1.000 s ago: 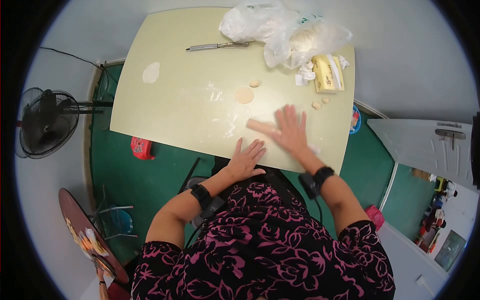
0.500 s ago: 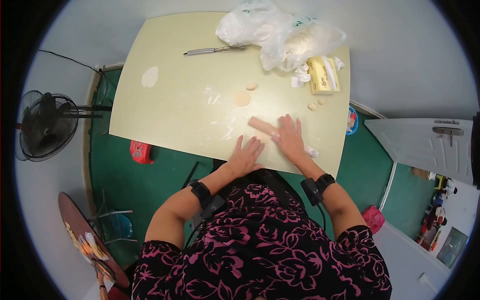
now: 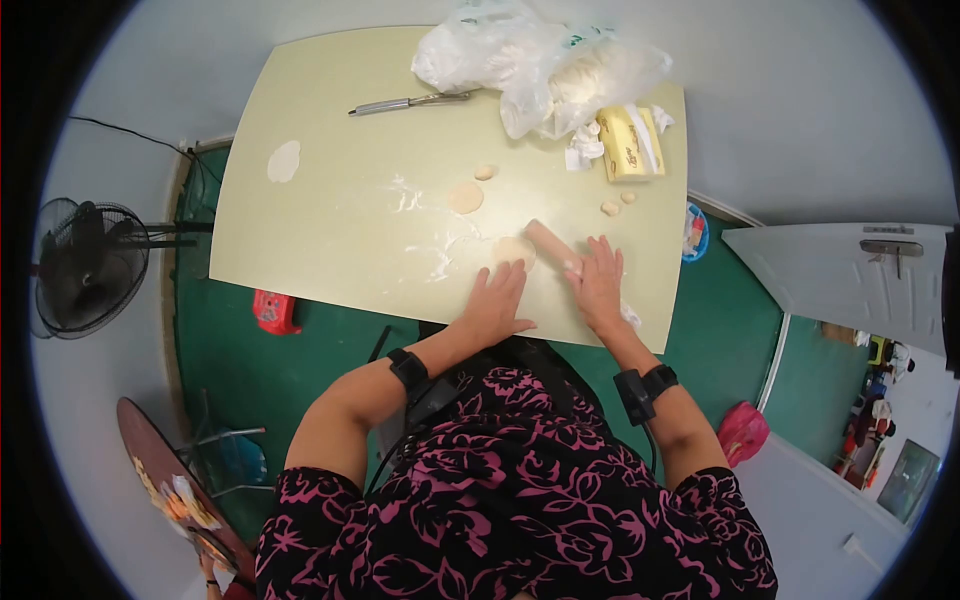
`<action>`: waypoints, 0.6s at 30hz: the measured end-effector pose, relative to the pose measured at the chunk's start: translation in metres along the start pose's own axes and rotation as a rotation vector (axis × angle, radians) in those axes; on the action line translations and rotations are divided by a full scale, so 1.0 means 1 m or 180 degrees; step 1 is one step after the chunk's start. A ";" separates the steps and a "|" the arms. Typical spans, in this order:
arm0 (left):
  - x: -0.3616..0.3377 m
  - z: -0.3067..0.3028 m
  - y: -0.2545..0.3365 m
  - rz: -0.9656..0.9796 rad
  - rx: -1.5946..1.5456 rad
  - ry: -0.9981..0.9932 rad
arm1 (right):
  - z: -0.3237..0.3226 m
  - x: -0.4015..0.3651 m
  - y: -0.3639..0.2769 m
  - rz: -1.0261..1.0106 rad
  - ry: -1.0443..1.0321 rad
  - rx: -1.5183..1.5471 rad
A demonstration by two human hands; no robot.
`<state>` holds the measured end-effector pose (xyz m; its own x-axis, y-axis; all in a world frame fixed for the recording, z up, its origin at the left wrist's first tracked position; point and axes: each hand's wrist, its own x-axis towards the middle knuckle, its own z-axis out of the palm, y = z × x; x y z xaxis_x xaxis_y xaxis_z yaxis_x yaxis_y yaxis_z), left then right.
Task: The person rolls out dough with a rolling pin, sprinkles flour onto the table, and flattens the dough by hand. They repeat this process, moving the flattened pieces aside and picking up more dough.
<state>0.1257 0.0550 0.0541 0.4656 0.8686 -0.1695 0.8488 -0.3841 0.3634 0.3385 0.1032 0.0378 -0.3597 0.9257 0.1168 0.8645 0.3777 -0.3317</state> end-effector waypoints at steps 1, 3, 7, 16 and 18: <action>-0.006 0.002 0.000 -0.0016 -0.0012 0.0004 | 0.001 0.001 -0.008 -0.0082 -0.0079 0.0036; -0.015 0.009 -0.002 -0.0041 -0.0033 0.0025 | 0.008 0.005 -0.021 -0.0278 -0.0184 0.0087; -0.019 0.009 -0.006 0.0135 -0.0020 0.0086 | 0.023 0.010 -0.027 -0.0769 -0.0378 -0.0064; -0.019 0.003 -0.013 0.0282 0.0055 0.0005 | 0.018 0.034 -0.018 -0.0447 -0.0741 -0.0343; -0.021 0.001 -0.014 0.0330 0.0003 -0.0116 | 0.020 0.006 -0.028 -0.0715 -0.0768 -0.0318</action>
<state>0.1046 0.0421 0.0521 0.5597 0.8123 -0.1642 0.7958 -0.4716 0.3798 0.3056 0.0979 0.0293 -0.6074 0.7927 -0.0521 0.7800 0.5827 -0.2280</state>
